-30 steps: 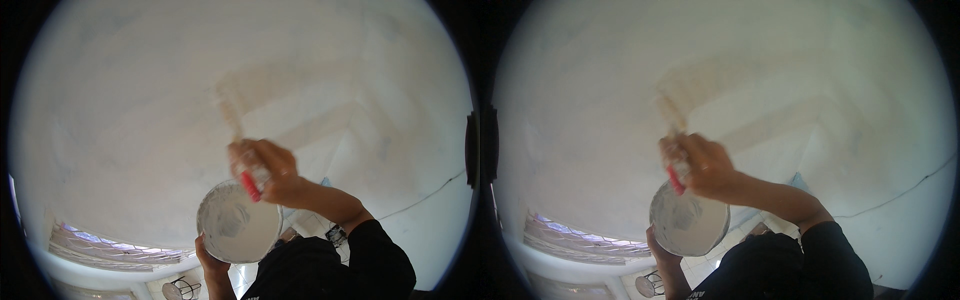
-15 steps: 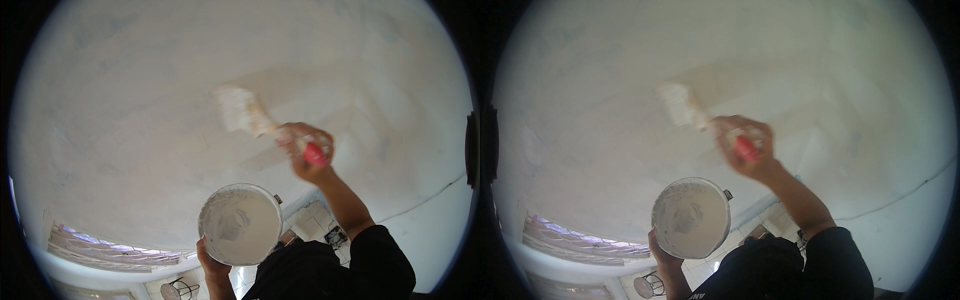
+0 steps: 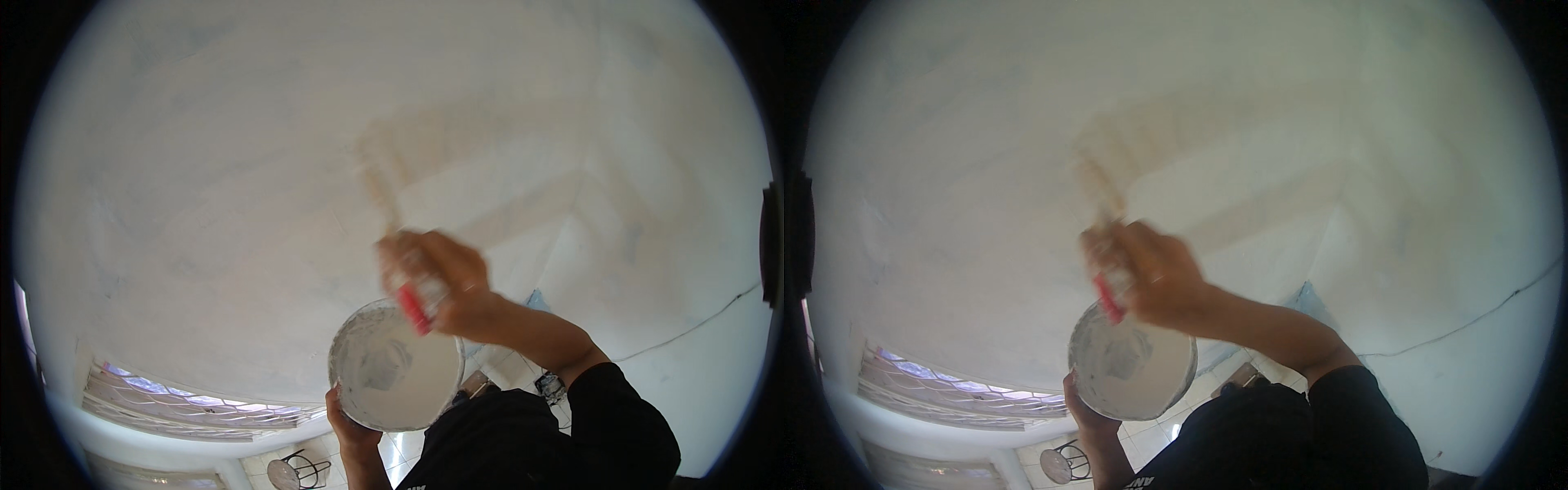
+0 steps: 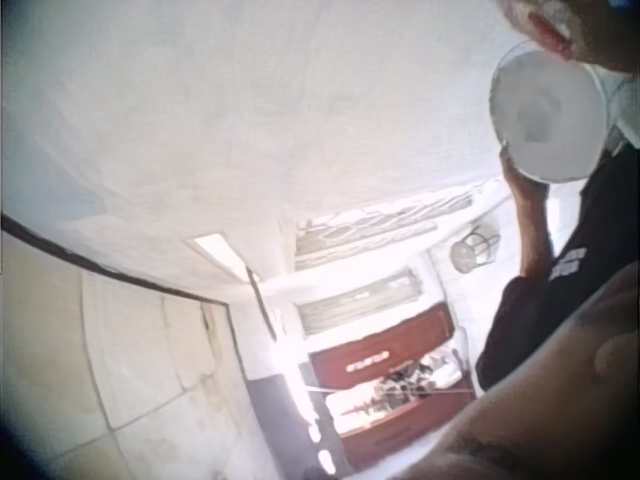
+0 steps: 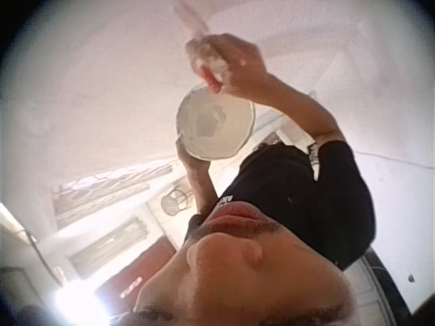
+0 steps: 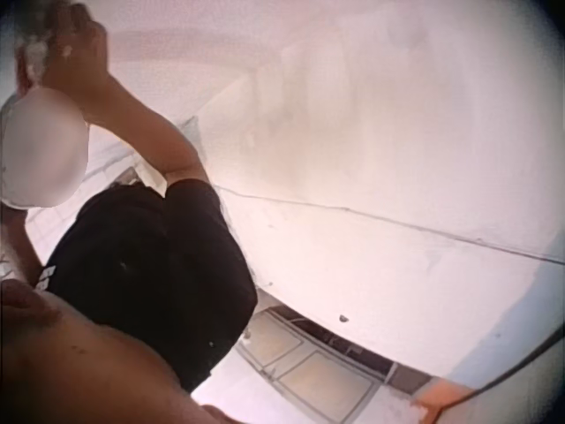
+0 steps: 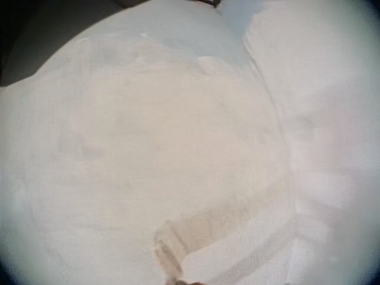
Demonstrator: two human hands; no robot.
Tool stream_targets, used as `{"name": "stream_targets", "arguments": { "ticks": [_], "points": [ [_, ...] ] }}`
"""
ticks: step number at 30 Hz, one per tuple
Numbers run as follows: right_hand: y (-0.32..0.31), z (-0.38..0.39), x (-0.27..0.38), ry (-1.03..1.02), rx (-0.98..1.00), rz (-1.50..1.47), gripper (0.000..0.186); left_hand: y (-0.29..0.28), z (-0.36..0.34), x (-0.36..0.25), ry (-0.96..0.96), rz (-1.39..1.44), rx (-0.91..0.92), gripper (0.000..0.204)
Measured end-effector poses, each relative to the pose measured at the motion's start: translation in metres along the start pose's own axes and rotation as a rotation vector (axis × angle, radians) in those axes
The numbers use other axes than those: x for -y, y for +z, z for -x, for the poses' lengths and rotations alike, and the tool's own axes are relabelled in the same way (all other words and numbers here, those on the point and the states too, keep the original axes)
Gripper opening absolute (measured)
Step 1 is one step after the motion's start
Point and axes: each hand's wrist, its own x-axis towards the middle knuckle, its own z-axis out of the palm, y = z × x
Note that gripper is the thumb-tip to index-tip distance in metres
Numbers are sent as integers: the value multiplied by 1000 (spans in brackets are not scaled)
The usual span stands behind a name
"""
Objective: The person paints a ceiling using a brush, dipping the brush into a bucket of paint periodically and applying it to the surface.
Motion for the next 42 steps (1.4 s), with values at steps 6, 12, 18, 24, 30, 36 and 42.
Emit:
{"name": "stream_targets", "arguments": {
  "ticks": [6,12,18,24,30,36,42],
  "points": [
    [18,-20,36,-240,240,137,39,18,2,-16,-364,558,-228,76],
    [-13,-14,5,-443,-43,330,28,9,-7,-18,-495,656,-191,78],
    [-103,20,-50,-84,-412,266,21,-12,-1,5,43,83,41,82],
    [-139,5,-18,-23,-530,832,13,-26,3,14,264,-402,222,83],
    [-40,17,0,-131,-145,507,34,1,-3,-15,-428,622,-157,74],
    [-4,14,31,-148,221,60,43,3,2,-16,-375,481,-31,51],
    [-19,-6,3,-431,-125,360,23,-4,3,-4,-248,302,57,39]
  ]
}}
